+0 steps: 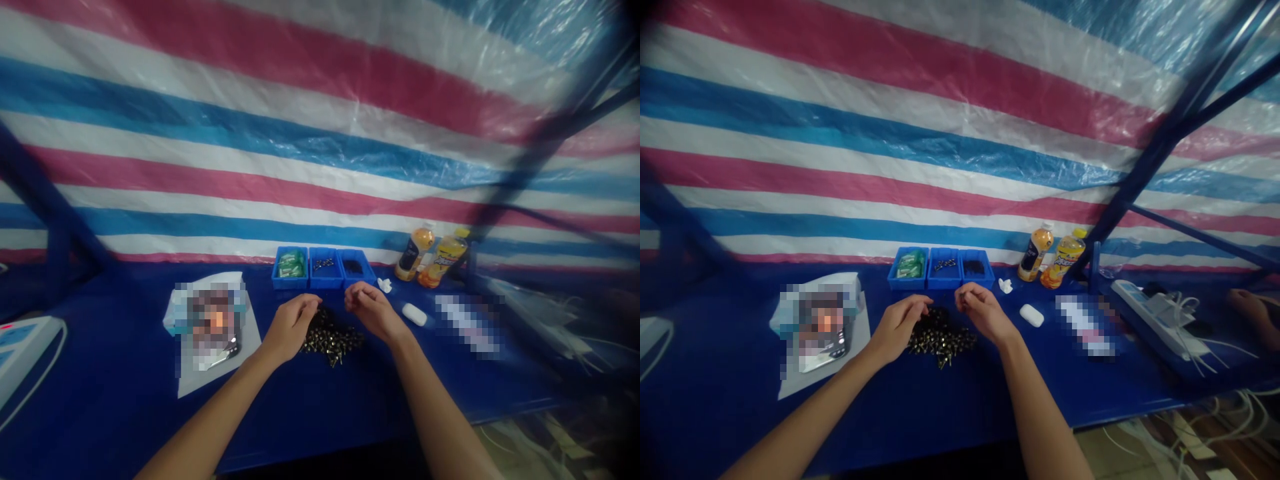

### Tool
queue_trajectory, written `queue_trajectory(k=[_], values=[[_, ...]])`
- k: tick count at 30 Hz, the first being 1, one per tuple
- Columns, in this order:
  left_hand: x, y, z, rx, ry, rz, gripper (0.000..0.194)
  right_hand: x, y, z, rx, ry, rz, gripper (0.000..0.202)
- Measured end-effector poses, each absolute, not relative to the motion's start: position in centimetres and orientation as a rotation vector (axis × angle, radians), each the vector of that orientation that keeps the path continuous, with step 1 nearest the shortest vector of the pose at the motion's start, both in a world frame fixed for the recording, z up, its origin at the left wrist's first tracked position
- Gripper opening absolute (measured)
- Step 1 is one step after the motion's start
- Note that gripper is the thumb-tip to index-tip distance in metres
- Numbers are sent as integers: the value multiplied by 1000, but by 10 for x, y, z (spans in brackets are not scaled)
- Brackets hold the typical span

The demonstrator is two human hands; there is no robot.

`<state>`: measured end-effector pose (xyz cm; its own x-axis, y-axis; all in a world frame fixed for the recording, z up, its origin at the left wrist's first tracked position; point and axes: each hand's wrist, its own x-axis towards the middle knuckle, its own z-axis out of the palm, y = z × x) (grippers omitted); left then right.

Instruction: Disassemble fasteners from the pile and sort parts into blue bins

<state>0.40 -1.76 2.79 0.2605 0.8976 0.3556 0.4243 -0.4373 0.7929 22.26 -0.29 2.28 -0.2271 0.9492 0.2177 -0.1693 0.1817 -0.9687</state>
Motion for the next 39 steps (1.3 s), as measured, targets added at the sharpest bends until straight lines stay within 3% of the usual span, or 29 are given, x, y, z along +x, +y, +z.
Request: queue_trajectory(k=[4, 8, 12, 17, 23, 30, 39], values=[[4, -17, 27, 1970, 1159, 1091, 35, 228, -4, 27, -758, -1235, 1338, 33], [4, -18, 28, 1975, 1140, 1075, 36, 234, 3, 21, -1005, -1381, 1327, 36], [3, -17, 28, 1963, 1141, 1097, 37, 242, 17, 10, -1284, -1494, 917, 38], [2, -15, 26, 1962, 1133, 1083, 35, 249, 24, 4, -1351, -1391, 706, 40], [2, -15, 28, 1976, 1138, 1096, 34, 238, 18, -2, -1351, -1849, 500, 22], [4, -14, 27, 2009, 1158, 1090, 33, 218, 26, -6, -1345, -2294, 388, 41], [4, -14, 27, 2023, 1153, 1068, 32, 214, 26, 0, -1518, -2325, 233, 20]])
